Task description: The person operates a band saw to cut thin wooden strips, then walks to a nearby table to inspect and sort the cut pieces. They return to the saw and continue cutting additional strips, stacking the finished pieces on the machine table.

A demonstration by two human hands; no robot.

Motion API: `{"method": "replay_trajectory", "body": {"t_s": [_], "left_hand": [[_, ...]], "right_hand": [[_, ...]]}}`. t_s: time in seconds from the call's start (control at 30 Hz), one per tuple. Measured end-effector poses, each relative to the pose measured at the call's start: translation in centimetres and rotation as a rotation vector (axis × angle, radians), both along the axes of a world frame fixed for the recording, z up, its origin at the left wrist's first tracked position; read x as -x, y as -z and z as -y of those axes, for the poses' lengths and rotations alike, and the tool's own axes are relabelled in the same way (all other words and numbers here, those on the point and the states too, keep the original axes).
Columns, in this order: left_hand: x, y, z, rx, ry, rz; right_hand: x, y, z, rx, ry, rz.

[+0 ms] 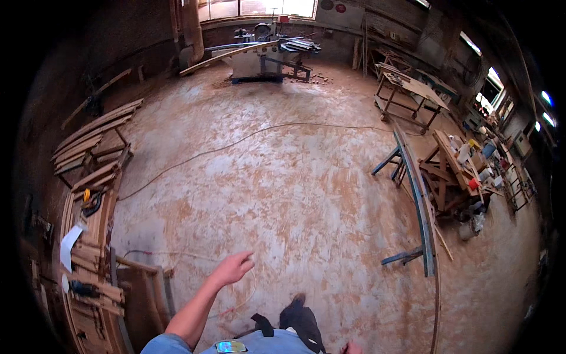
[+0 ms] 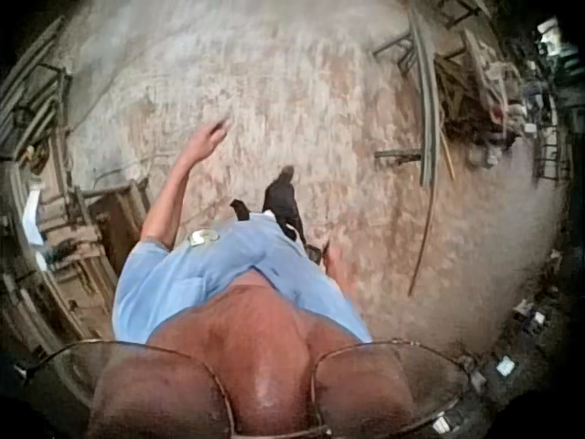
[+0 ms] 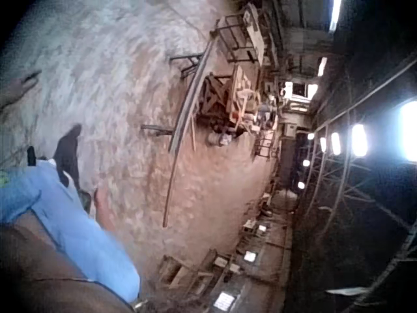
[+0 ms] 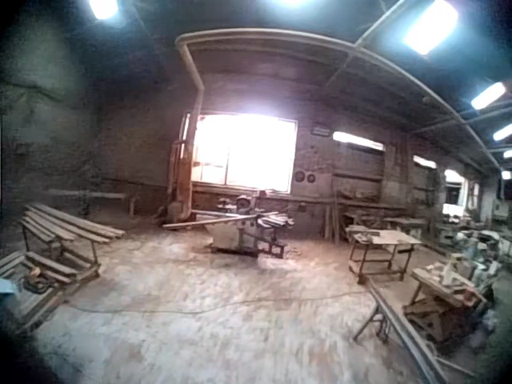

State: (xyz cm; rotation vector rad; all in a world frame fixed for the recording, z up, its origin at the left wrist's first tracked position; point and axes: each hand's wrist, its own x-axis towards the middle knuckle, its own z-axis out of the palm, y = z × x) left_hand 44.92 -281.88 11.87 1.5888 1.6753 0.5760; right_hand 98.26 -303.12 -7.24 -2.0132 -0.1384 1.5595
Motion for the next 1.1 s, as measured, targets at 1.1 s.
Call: {"method": "replay_trajectory", "body": {"t_s": [1.1], "left_hand": [[-8.0,4.6,-98.0,0.179,-0.278,0.14]], "right_hand": [[-6.9,7.5,-92.1,0.09,0.039,-0.039]]}}
